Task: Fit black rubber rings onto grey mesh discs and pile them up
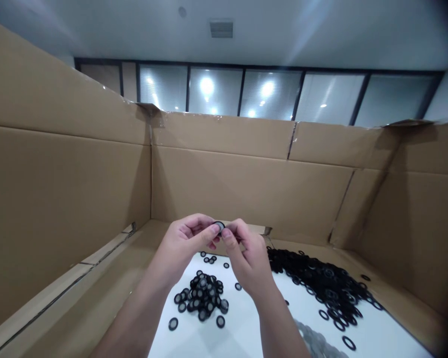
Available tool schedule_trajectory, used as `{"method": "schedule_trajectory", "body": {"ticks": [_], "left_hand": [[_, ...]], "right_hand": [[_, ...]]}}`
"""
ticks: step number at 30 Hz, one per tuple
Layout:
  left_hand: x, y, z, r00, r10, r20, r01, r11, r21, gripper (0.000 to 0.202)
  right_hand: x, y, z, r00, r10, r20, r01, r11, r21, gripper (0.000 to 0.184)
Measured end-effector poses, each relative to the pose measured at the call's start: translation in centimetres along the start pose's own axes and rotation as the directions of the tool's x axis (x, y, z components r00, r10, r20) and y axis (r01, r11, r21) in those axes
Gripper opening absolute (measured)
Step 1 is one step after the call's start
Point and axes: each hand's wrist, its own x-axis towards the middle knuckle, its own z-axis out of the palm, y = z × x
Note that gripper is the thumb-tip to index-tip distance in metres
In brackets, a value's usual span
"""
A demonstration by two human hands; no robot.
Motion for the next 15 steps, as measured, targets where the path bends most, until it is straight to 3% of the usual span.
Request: {"method": "schedule_trajectory", "body": {"ticks": [3,7,11,15], "left_hand": [[-0.1,0.2,0.1,1.000,0.009,0.023,-0.010,0.999,0.031,0.012],[-0.3,0.4,0.1,0.998,0.006,0.061,-0.008,1.000,0.030,0.014],[-0.5,0.6,0.5,0.997,0.011,0.077,-0.010,1.000,-0.015,0.014],[-0.6,1.0,0.9,0.999,0.026,0.039,-0.026,1.000,0.005,0.014]], "right_hand": [[-0.1,0.2,0.1,0.999,-0.044,0.024,0.044,0.999,0.021,0.022],[-0.2,0.7,0.3,0.997,-0.069,0.046,0.060,0.981,0.184,0.027],[-0.7,1.4,1.1,0.999,-0.037,0.029,0.024,0.940,0.341,0.032],[-1.0,1.9,1.9,1.000,0.000,-0.026,0.010,0.930,0.367,0.035]]}}
